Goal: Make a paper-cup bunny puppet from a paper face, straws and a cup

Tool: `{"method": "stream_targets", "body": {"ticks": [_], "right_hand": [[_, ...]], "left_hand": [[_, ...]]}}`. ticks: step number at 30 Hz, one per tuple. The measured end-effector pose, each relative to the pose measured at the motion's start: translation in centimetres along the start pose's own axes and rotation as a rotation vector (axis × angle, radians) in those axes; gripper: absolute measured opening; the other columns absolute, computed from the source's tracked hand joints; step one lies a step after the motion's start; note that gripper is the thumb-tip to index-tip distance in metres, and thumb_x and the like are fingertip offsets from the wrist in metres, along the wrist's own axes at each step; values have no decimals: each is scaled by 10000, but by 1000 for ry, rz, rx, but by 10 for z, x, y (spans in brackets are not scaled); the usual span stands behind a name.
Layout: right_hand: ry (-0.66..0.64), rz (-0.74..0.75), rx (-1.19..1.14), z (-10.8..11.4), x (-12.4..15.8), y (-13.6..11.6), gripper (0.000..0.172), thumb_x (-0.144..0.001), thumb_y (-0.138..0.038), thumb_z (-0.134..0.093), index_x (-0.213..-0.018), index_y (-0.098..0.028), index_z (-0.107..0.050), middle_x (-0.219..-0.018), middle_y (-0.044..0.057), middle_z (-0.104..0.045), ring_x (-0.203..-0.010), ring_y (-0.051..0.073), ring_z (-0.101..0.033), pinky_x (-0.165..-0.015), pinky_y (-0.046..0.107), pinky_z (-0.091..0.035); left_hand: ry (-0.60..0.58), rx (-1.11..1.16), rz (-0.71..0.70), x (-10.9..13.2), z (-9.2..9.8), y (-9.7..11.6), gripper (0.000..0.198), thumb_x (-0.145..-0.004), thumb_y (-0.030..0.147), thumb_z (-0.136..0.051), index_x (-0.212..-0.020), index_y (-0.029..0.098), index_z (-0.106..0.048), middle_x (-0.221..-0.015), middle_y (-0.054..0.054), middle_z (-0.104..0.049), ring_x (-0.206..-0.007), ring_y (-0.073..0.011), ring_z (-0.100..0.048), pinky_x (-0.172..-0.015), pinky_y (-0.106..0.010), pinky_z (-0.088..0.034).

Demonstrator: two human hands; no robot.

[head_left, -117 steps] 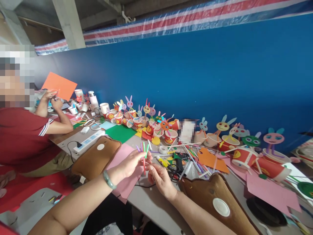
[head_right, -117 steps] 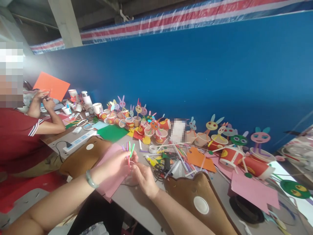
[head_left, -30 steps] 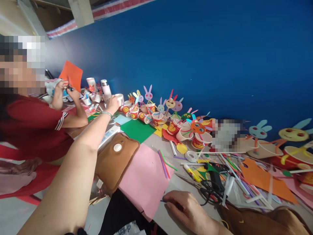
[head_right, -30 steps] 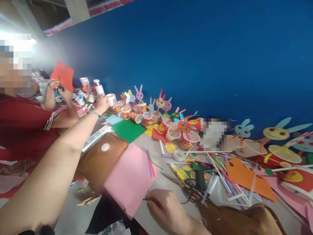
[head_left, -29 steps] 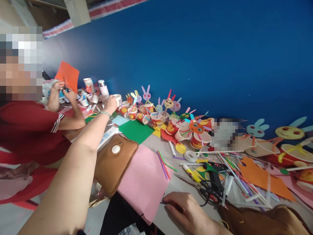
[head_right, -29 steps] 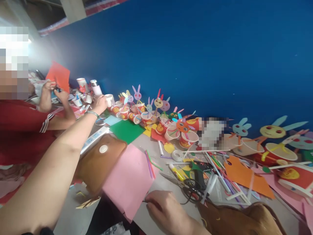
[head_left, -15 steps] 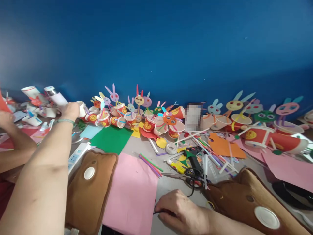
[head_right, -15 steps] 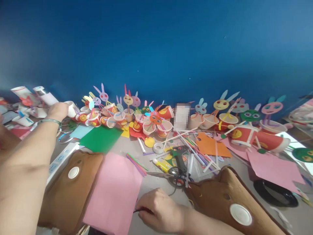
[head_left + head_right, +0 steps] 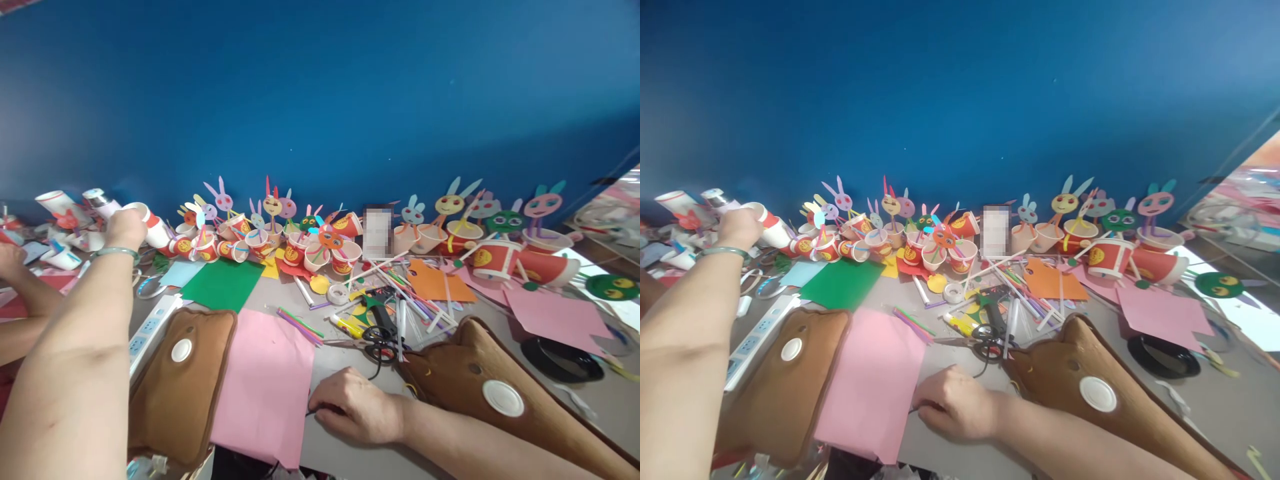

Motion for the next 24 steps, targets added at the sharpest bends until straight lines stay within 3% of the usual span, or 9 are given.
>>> {"method": "stream_targets", "body": {"ticks": [4,6,8,11,13,16,18,21,24], "right_hand": [[7,12,35,-1,-1,2,281,-897,-167,-517,-1078,-216,-725,-957,44,-776,-878,167,-725,-775,242,-490],[10,30,51,-2,-2,3,276,-901,-172,-522,-1079,-216,-728,-953,42,-775,-875,161,-723,-765,236,-486],[10,47,56,-3,-3,3,270,-907,-187,-530,-1084,-209,-733,-947,43,-774,-874,156,-718,-756,231,-484],[18,53,57,-1,-5,4,258,-906,-214,-556,-1085,-205,-741,-948,41,-772,-873,156,-710,-755,232,-482],[14,40,42,1,-6,3,229,-899,-223,-578,-1048,-200,-750,-904,34,-764,-817,149,-697,-716,228,-477],[21,-38,-77,7,-9,4,214,-857,-267,-668,-1037,-175,-738,-775,15,-718,-668,126,-644,-615,213,-455],[45,-145,-267,14,-11,7,459,-770,-353,-783,-1168,-151,-673,-708,-12,-676,-592,118,-608,-555,204,-449],[110,-250,-662,28,-11,6,874,-670,-483,-851,-1380,-158,-459,-775,-13,-682,-582,130,-622,-518,213,-477],[404,-240,-893,50,-5,1,874,-617,-528,-875,-1310,-199,-457,-916,22,-699,-593,110,-620,-508,211,-494]], "left_hand": [[43,-229,6,9,21,11,113,-776,212,-565,-678,163,-536,-982,-29,-713,-1103,-259,-581,-1035,-451,-413],[158,-331,-7,18,36,27,144,-824,199,-516,-899,175,-637,-1147,-21,-713,-1093,-241,-605,-1007,-441,-439],[293,-245,-107,36,47,52,257,-863,236,-503,-1084,205,-631,-1183,-13,-707,-1082,-239,-619,-990,-448,-449],[314,95,-350,85,48,101,222,-837,288,-574,-1030,198,-636,-1004,-9,-716,-977,-231,-644,-960,-432,-468],[152,451,-515,134,38,134,203,-822,308,-628,-966,166,-639,-929,-32,-692,-872,-208,-631,-916,-414,-475],[-47,604,-631,218,15,170,228,-856,405,-610,-904,186,-650,-802,-16,-673,-702,-155,-609,-710,-314,-503],[-185,676,-668,269,0,183,268,-887,467,-586,-907,210,-661,-751,-1,-672,-635,-136,-606,-613,-270,-489],[-382,956,-556,319,-20,192,246,-837,469,-670,-827,223,-665,-722,5,-654,-621,-125,-593,-588,-244,-463],[-454,1129,-393,341,-38,194,232,-799,449,-720,-801,224,-664,-735,7,-652,-648,-124,-589,-622,-243,-468]]}}
Point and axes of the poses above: each hand's wrist, its own x-axis away from the middle knuckle, its own z-axis out of the back of the hand, y = z × x, the point moved 3 cm from there along -x, towards the middle knuckle
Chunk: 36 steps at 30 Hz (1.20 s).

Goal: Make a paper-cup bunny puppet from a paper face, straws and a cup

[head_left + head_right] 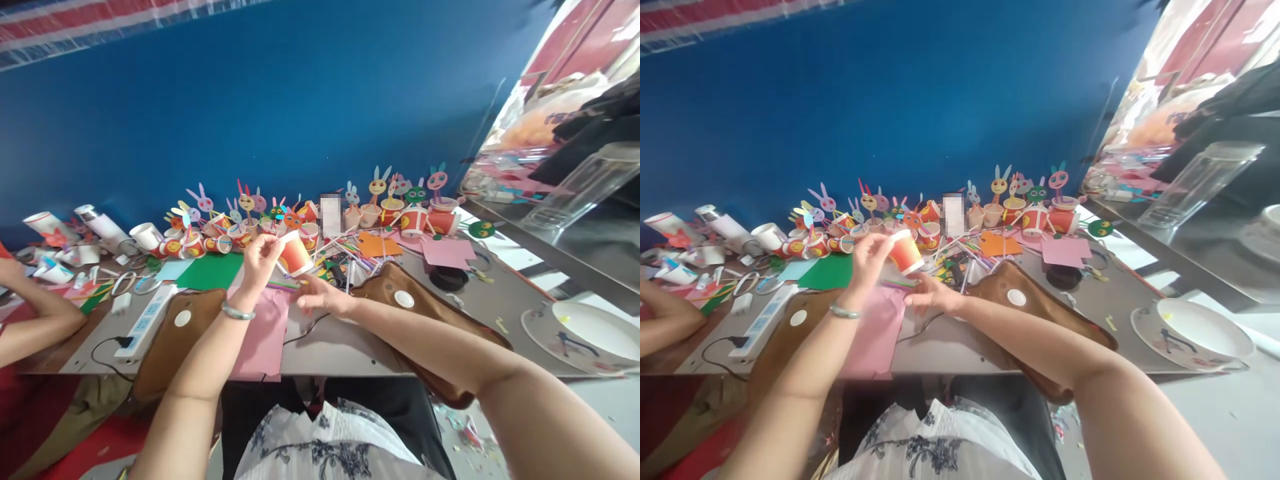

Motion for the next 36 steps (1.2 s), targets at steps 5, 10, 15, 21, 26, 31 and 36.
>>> {"method": "stream_targets", "body": {"ticks": [5,10,15,21,26,31,36], "right_hand": [[275,17,24,19,9,-11,635,-703,-545,-827,-1140,-201,-519,-924,42,-721,-570,103,-623,-496,215,-478],[372,-19,215,25,3,-5,534,-718,-534,-818,-1009,-185,-538,-676,-19,-656,-509,127,-594,-483,249,-485],[258,56,306,23,-6,-18,576,-724,-552,-799,-1096,-169,-581,-665,-23,-647,-507,136,-587,-486,260,-481],[267,108,562,57,4,-27,536,-743,-558,-759,-1072,-145,-669,-744,22,-698,-584,135,-585,-552,260,-470],[461,64,981,89,15,-25,240,-843,-394,-628,-814,-164,-690,-703,36,-699,-615,146,-584,-595,264,-418],[322,-96,1354,82,21,-28,150,-782,-261,-608,-874,-199,-709,-672,5,-680,-593,146,-564,-561,264,-319],[330,-11,1439,73,25,-32,224,-804,-307,-603,-958,-184,-708,-849,46,-709,-705,172,-610,-590,266,-345]], "left_hand": [[24,161,146,10,-17,-18,245,-714,413,-798,-709,219,-649,-693,13,-624,-651,-128,-557,-640,-250,-450],[-6,274,205,21,-26,-27,301,-651,364,-865,-834,222,-673,-828,0,-650,-684,-113,-574,-668,-245,-458],[-65,494,343,28,-32,-41,684,-507,339,-940,-1113,247,-635,-1076,-38,-682,-941,-184,-654,-810,-288,-498],[-109,739,503,25,-33,-58,532,-568,428,-888,-985,182,-667,-928,-59,-734,-886,-225,-698,-832,-348,-522],[-24,827,672,19,-28,-77,535,-635,477,-844,-1029,158,-672,-917,-81,-738,-821,-208,-708,-809,-342,-556],[27,841,724,20,-30,-84,529,-683,541,-796,-1033,163,-675,-879,-77,-729,-772,-189,-698,-713,-297,-559],[46,836,719,21,-29,-80,529,-737,584,-728,-1058,168,-667,-872,-70,-731,-771,-180,-694,-671,-274,-546]]}}
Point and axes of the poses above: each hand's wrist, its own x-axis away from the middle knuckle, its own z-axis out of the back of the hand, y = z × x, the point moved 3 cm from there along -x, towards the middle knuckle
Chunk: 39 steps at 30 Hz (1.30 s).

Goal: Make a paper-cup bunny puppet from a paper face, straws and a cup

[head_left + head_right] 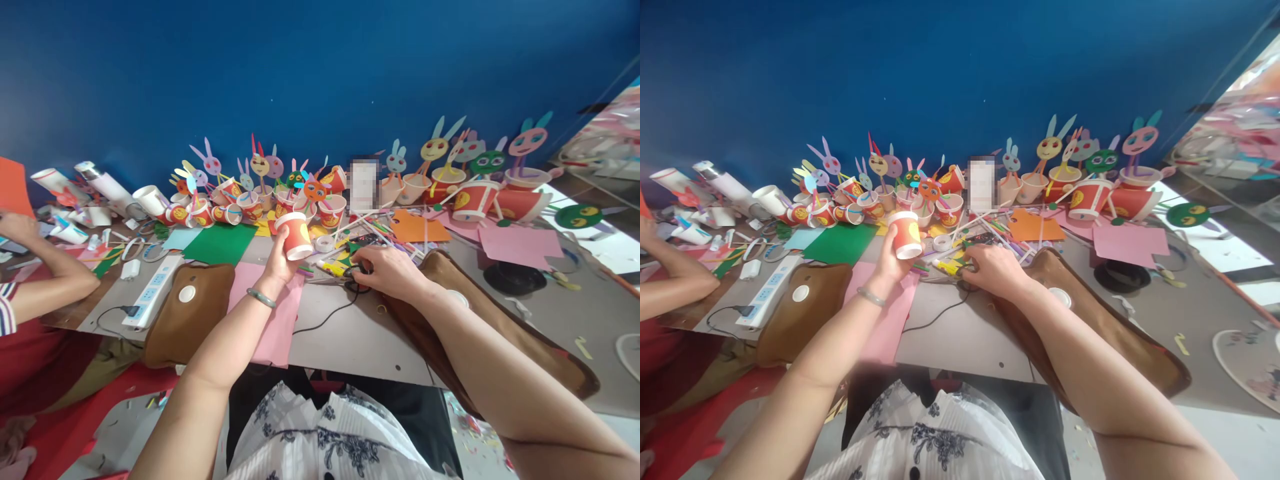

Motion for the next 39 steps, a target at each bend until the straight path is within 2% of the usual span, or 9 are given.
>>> {"method": "stream_targets", "body": {"ticks": [3,7,10,14,17,22,26,32,39], "right_hand": [[28,121,47,-4,0,-6,260,-821,-311,-626,-1012,-162,-719,-1061,112,-701,-892,223,-643,-696,285,-405],[-58,219,-46,-13,-1,-13,196,-860,-340,-631,-902,-175,-729,-848,83,-726,-814,220,-647,-727,299,-423],[35,82,-178,-8,-3,-6,230,-893,-363,-576,-887,-184,-720,-740,50,-725,-652,180,-613,-642,283,-406],[187,-139,-159,2,-4,11,208,-873,-320,-553,-871,-188,-713,-766,48,-738,-644,178,-610,-640,282,-403],[57,-188,-45,1,-5,15,184,-853,-315,-570,-834,-198,-711,-791,48,-742,-685,192,-624,-623,288,-375],[-195,-63,253,-11,-4,1,175,-834,-284,-596,-837,-180,-738,-915,98,-738,-886,250,-660,-708,318,-374],[-234,-45,361,-16,-5,-7,247,-893,-312,-553,-917,-158,-745,-997,134,-740,-975,285,-667,-769,348,-389],[-316,-122,394,-24,-8,-5,275,-914,-336,-516,-932,-167,-733,-934,141,-766,-865,292,-702,-715,354,-387],[-201,-30,457,-31,-9,-11,314,-925,-253,-455,-816,-147,-729,-842,148,-759,-823,279,-700,-743,356,-389]], "left_hand": [[-3,-24,-45,-1,1,10,531,-773,621,-668,-1059,174,-663,-848,-68,-730,-664,-155,-668,-593,-257,-524],[65,6,-84,-4,6,23,557,-818,661,-584,-1051,161,-663,-814,-72,-723,-617,-145,-653,-580,-255,-515],[112,52,-103,-3,6,26,512,-850,632,-565,-1016,158,-668,-790,-68,-721,-631,-147,-662,-596,-250,-521],[118,63,-76,2,0,24,489,-871,595,-562,-1016,141,-672,-758,-66,-713,-596,-146,-653,-567,-247,-512],[118,46,-70,3,-3,23,512,-869,607,-555,-1030,135,-673,-746,-68,-711,-565,-144,-638,-543,-246,-491],[97,36,-79,1,-1,17,538,-841,621,-590,-1064,138,-667,-739,-61,-706,-590,-147,-642,-556,-243,-474],[122,11,-72,0,1,5,522,-833,600,-619,-1072,138,-658,-768,-60,-704,-663,-159,-671,-573,-234,-472],[109,38,-46,-2,3,-6,481,-808,531,-699,-1048,114,-682,-820,-75,-711,-713,-162,-680,-677,-262,-514],[102,20,-76,1,5,-6,495,-789,540,-712,-1062,128,-683,-848,-69,-710,-739,-165,-680,-663,-256,-509]]}}
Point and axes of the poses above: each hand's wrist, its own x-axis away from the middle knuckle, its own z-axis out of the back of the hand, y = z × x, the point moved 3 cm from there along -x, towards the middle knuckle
